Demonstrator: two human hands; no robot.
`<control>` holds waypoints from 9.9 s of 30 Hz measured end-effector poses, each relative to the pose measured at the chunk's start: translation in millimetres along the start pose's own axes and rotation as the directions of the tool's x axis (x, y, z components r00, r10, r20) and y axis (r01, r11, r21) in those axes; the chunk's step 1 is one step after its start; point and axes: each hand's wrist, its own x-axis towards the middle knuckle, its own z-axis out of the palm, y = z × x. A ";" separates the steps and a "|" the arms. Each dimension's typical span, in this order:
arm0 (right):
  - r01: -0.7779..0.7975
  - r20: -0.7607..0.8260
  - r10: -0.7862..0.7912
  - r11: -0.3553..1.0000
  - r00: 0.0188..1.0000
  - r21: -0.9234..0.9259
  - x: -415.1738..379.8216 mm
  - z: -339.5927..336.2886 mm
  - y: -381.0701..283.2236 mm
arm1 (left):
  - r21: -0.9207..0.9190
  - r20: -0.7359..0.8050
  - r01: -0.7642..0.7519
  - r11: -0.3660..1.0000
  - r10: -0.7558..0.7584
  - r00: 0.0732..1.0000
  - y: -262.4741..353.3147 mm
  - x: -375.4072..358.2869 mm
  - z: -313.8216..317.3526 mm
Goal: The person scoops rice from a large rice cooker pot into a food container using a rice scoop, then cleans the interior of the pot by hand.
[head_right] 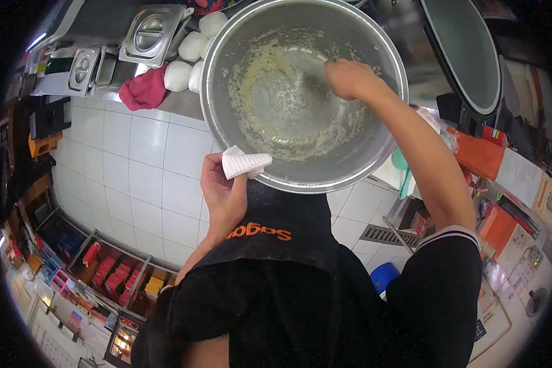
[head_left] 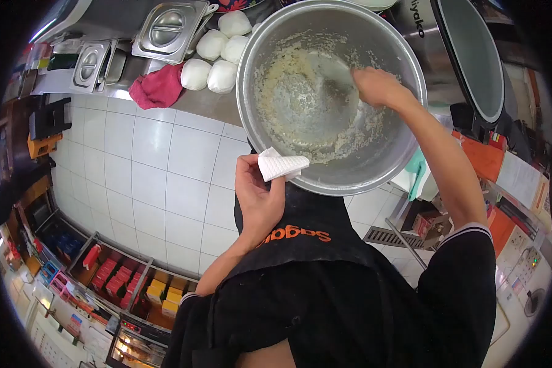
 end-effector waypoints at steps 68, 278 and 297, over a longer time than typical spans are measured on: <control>0.267 -0.223 -0.309 0.943 0.924 -0.200 16.8 51.7 -84.6 | -0.363 -0.168 0.086 0.928 -0.156 0.973 0.8 -5.6 6.4; 0.255 0.506 -0.288 0.957 0.813 0.136 -155.5 93.1 -88.5 | 0.212 0.482 -0.178 0.961 0.055 0.874 66.7 76.8 -14.6; 0.264 0.678 -0.279 0.956 0.680 0.128 -121.8 33.2 -104.4 | 0.389 0.564 -0.396 0.832 0.124 0.816 47.5 81.7 -25.3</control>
